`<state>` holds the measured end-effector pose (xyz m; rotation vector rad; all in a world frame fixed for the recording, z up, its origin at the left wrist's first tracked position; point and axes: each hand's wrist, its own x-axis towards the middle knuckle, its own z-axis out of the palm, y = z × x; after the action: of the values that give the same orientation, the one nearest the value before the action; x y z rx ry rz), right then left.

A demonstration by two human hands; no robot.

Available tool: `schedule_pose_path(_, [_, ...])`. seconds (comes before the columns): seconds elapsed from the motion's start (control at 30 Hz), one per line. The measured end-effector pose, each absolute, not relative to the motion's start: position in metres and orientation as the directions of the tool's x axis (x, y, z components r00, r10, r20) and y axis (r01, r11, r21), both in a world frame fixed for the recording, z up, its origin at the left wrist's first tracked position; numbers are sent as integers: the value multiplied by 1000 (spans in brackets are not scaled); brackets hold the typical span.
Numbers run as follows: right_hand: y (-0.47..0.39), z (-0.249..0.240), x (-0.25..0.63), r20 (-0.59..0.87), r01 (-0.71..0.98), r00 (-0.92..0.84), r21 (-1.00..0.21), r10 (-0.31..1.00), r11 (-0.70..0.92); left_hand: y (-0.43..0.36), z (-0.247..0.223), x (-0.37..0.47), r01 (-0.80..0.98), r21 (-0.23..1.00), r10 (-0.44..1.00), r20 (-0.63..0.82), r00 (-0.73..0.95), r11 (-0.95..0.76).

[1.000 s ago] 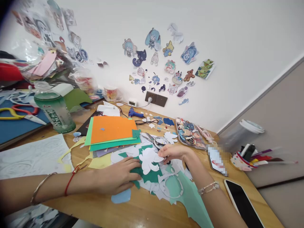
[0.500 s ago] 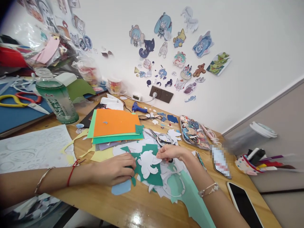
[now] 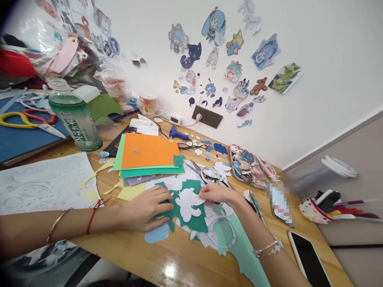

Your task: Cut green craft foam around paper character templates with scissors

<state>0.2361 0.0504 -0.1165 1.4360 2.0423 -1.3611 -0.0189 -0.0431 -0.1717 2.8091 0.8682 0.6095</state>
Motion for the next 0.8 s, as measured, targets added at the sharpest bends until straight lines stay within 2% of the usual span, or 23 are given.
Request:
schedule_pose_path(0.17, [46, -117, 232, -669, 864, -445, -497, 596, 88, -44, -172, -19, 533, 251, 589, 336, 735, -808])
schedule_pose_path(0.33, [41, -127, 232, -584, 886, -418, -432, 696, 170, -42, -174, -19, 465, 254, 528, 349, 774, -848])
schedule_pose_path(0.57, [15, -141, 229, -247, 892, -426, -273, 870, 360, -40, -179, -17, 454, 290, 534, 330, 779, -842])
schedule_pose_path(0.67, [3, -145, 225, -101, 839, -523, -234, 846, 491, -39, -178, -15, 443, 301, 526, 313, 790, -844])
schedule_pose_path(0.8, [-5, -150, 221, -28, 771, -622, -198, 783, 605, -37, -176, -10, 442, 322, 530, 278, 801, -837])
